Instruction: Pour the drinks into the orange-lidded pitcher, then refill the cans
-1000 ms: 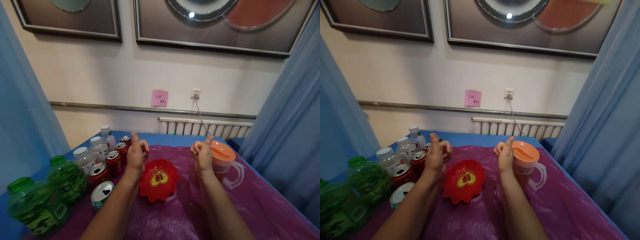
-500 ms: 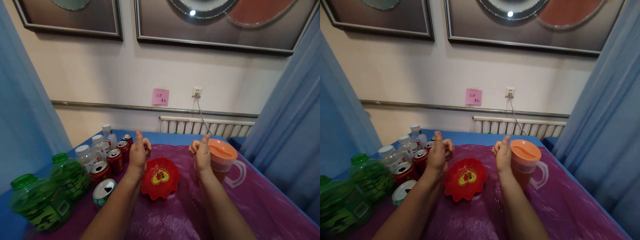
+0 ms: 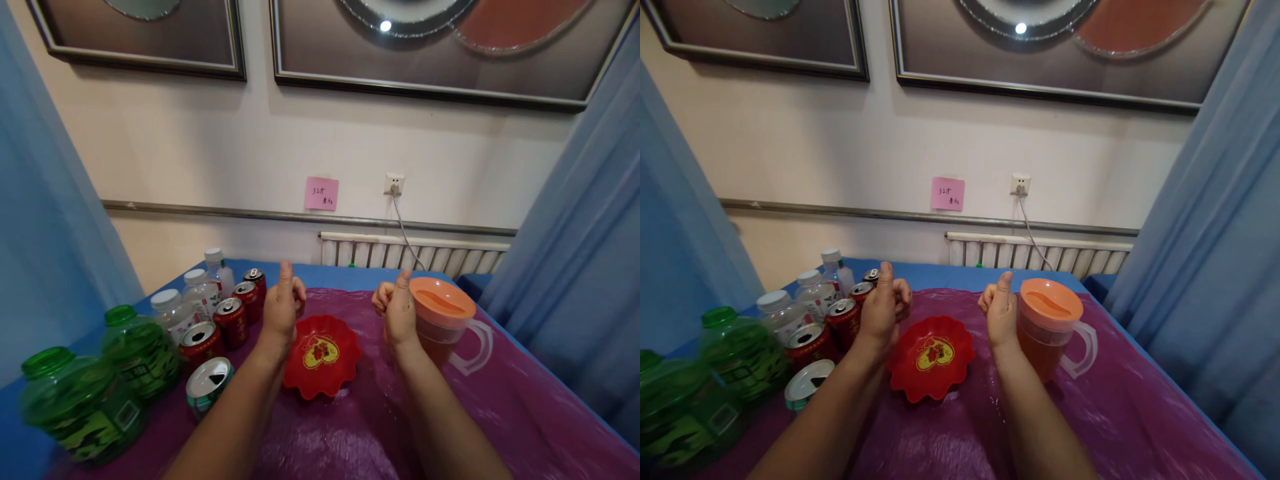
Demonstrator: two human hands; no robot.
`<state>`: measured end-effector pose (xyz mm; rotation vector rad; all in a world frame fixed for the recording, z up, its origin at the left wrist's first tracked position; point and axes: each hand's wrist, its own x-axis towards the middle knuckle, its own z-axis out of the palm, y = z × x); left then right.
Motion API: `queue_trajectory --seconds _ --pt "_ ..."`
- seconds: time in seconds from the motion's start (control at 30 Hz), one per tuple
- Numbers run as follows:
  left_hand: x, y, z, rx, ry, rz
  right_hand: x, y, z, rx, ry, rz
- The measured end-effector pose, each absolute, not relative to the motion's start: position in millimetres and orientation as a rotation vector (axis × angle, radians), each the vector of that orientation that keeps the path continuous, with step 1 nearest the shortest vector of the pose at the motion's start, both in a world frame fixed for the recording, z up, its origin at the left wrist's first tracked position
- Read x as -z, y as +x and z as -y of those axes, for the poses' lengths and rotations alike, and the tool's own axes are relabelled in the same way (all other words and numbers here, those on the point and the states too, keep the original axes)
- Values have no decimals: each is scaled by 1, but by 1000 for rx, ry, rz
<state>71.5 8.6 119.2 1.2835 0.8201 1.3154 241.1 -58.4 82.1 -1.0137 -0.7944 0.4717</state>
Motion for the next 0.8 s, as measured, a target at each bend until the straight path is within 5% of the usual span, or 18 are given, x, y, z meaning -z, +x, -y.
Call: queue_trajectory --seconds 0.53,0.8 --pt "-113 87 14 -1348 1662 -809 -75 210 58 -491 -1150 848" --pt "-108 95 63 -1245 1801 -612 -24 173 103 -662 -1176 1149"
